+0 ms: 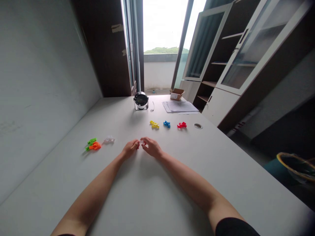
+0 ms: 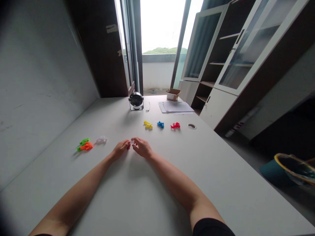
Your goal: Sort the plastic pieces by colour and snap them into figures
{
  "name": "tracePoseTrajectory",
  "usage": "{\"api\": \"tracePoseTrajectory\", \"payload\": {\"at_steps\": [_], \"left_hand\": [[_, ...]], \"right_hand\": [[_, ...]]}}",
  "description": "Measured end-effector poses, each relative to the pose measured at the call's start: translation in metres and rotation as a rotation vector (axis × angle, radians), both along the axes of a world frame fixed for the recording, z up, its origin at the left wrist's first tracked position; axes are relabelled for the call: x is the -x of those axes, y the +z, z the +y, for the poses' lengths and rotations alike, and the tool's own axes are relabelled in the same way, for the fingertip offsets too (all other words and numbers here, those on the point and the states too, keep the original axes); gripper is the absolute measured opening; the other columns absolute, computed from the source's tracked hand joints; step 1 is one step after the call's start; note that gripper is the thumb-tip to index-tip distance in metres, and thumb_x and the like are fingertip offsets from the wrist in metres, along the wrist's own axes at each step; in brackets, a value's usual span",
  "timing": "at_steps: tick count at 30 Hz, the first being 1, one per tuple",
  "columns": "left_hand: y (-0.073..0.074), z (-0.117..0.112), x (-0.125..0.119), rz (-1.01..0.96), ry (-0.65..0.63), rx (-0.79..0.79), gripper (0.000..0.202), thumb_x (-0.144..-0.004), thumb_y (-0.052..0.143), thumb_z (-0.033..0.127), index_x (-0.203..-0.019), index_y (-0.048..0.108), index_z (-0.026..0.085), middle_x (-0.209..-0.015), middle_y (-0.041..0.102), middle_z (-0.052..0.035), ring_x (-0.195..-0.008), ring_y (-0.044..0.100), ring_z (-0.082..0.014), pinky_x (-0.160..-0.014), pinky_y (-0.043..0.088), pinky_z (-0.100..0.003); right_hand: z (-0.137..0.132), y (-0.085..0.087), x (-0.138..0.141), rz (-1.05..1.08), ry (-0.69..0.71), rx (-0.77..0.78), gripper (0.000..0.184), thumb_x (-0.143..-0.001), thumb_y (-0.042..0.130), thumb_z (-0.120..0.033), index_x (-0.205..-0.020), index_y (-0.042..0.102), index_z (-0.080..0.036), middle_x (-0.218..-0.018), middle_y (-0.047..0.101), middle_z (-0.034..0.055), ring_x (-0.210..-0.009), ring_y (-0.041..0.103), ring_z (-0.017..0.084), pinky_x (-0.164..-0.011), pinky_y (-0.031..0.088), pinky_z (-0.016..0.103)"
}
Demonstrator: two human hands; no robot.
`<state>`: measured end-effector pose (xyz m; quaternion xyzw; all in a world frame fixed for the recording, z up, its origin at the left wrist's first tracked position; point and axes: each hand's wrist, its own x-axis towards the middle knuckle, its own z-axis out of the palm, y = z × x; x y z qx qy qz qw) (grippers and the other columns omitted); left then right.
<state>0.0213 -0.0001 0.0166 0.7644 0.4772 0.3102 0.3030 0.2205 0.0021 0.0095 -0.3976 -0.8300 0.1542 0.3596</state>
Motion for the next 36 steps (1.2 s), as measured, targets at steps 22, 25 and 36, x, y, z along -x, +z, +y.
{"api": "tracePoseTrajectory", "payload": {"at_steps": [22,25,36], "left_hand": [[-0.002,0.019,0.056,0.408,0.855,-0.293,0.021,-0.087,0.051,0.025,-0.1,0.067,0.022,-0.118,0.062,-0.0128,-0.127,0.039,-0.0332,-0.113,0.011,-0.059],[-0.011,0.025,0.064,0.422,0.881,-0.212,0.022,-0.085,0.054,0.024,-0.103,0.066,0.021,-0.12,0.06,-0.014,-0.129,0.037,-0.0333,-0.112,0.012,-0.06],[-0.014,0.02,0.044,0.458,0.593,-0.252,0.033,-0.084,0.054,0.023,-0.115,0.064,0.017,-0.14,0.049,-0.0167,-0.128,0.043,-0.0323,-0.113,0.028,-0.047]], "right_hand": [[0.059,-0.012,-0.08,-0.164,-0.569,0.183,0.019,-0.091,0.059,-0.039,-0.093,0.066,-0.022,-0.077,0.065,0.0001,-0.067,0.057,0.015,-0.06,0.034,0.025],[0.06,-0.015,-0.078,-0.2,-0.616,0.166,0.02,-0.09,0.062,-0.041,-0.093,0.065,-0.022,-0.08,0.066,0.0017,-0.071,0.057,0.016,-0.061,0.033,0.025],[0.06,-0.013,-0.078,-0.124,-0.671,0.066,0.014,-0.091,0.057,-0.03,-0.095,0.065,-0.02,-0.093,0.065,0.0055,-0.088,0.057,0.021,-0.075,0.04,0.028]]}}
